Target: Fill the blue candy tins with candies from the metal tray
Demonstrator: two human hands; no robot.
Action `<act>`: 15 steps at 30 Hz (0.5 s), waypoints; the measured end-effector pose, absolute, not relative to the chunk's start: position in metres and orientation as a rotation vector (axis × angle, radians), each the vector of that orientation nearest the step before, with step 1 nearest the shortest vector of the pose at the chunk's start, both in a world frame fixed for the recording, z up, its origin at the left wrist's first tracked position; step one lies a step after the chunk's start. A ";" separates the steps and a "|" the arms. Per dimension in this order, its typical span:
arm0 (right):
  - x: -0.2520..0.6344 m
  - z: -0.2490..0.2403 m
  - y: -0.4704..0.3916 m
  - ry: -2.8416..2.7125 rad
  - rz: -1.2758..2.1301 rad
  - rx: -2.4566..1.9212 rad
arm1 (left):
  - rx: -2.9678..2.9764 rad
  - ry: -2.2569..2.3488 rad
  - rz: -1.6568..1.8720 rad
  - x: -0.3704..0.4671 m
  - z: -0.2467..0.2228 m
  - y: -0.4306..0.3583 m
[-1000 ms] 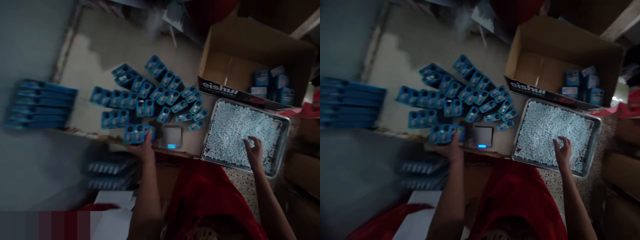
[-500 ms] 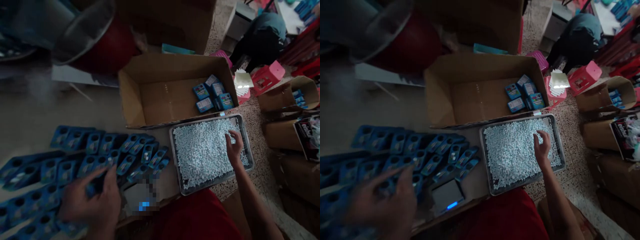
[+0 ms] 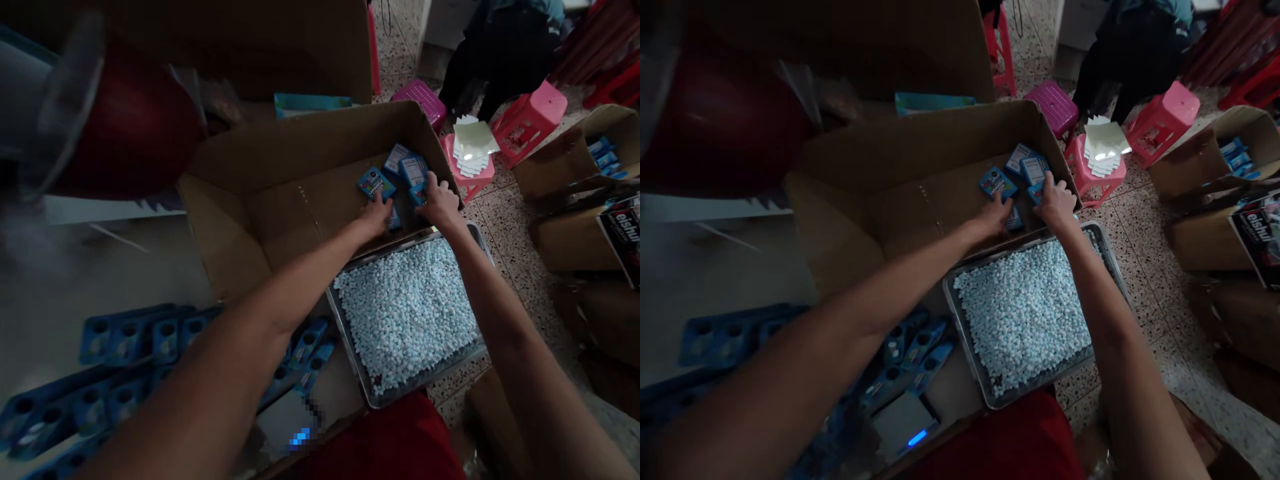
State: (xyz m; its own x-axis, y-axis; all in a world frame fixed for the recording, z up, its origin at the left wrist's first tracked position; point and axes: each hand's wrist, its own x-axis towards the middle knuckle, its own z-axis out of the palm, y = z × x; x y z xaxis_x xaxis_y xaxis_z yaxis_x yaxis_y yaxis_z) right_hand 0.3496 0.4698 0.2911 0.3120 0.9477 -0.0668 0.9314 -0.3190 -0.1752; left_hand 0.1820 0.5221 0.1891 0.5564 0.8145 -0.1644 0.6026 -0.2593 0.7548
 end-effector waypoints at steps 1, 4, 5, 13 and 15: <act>0.350 0.292 0.463 -1.752 0.248 -2.320 | 1.924 1.140 0.369 0.167 0.190 0.525; 0.339 0.305 0.432 -1.761 0.241 -1.904 | 1.783 1.039 0.662 0.115 0.210 0.525; 0.331 0.311 0.419 -1.773 0.245 -1.798 | 1.730 0.974 0.783 0.099 0.221 0.520; 0.269 0.307 0.298 -1.539 0.618 -1.447 | 1.177 0.740 1.050 0.035 0.304 0.376; 0.265 0.289 0.274 -1.401 0.750 -1.426 | 1.009 0.812 1.057 0.043 0.295 0.335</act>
State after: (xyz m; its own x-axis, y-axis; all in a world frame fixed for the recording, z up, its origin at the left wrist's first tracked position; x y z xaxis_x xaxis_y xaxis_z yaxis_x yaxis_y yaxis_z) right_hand 0.2646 0.2744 0.2892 0.1497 0.9694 0.1946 0.3761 0.1261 -0.9180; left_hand 0.0429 0.3346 0.2947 0.3006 0.9516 -0.0634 -0.3067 0.1594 0.9384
